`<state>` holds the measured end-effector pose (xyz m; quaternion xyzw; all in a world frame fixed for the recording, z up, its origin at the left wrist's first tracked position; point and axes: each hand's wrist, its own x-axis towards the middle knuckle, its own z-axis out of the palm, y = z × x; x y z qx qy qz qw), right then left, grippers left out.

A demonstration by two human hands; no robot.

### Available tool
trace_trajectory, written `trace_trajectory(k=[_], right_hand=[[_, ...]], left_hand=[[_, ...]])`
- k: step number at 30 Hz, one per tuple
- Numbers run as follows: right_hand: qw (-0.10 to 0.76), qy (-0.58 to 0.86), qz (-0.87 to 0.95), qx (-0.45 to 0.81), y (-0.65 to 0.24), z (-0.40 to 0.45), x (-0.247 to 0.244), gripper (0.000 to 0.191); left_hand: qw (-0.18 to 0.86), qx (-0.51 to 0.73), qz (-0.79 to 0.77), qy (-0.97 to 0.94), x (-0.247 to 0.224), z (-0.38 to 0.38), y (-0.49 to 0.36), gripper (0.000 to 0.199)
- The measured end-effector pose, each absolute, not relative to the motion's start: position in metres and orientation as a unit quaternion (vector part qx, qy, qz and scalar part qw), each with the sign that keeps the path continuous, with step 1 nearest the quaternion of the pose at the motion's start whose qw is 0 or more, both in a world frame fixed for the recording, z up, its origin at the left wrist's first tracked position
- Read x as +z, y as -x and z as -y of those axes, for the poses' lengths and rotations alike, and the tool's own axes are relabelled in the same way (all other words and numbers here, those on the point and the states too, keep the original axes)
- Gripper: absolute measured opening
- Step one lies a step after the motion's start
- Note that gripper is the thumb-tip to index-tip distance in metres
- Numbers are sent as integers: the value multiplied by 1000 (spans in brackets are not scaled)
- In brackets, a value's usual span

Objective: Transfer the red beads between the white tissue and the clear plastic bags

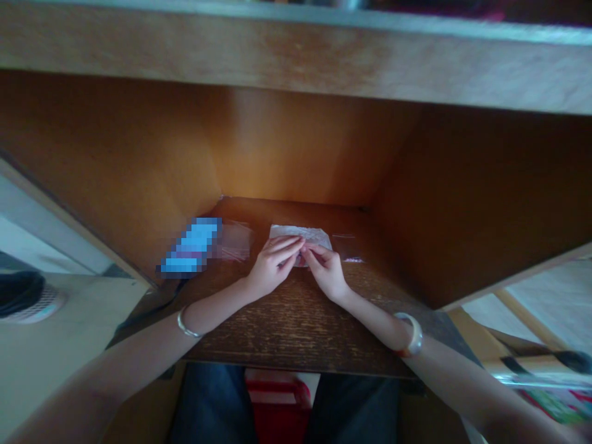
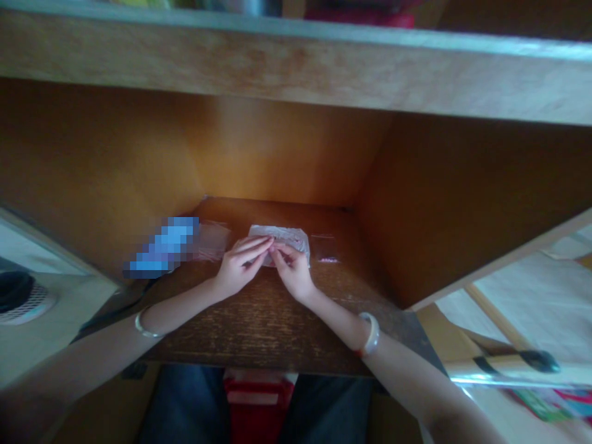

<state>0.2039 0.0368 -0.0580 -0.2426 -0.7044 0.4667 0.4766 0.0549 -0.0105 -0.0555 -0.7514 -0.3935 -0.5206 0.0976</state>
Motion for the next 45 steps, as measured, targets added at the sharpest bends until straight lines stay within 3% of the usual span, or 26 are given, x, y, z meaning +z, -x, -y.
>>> trace_trajectory(k=[7,15,21,30,39,45], right_hand=[[499,248,729,397,-210,-32,-52,17],[495,221,804,244,-212,-28,-49,12],[443,219,864,97,-216,-29,-48,12],[417,247,873,-47,-212,-25,-43,16],[446,283,849,-15,-216,-28,-47,13],[478,231,846,41,-213,-29,-48,6]], left_hand=[[105,-549,396,729,-54,15,-58,31],[130,-525,449,711,-46,22,-63,7],[172,-421,491,743,-45,27,-66,10],[244,-379,523,723,-41,27,-65,12],[267,-386,544,696,-40,23,-58,15],[224,-375,482,760,-41,23,-60,20]])
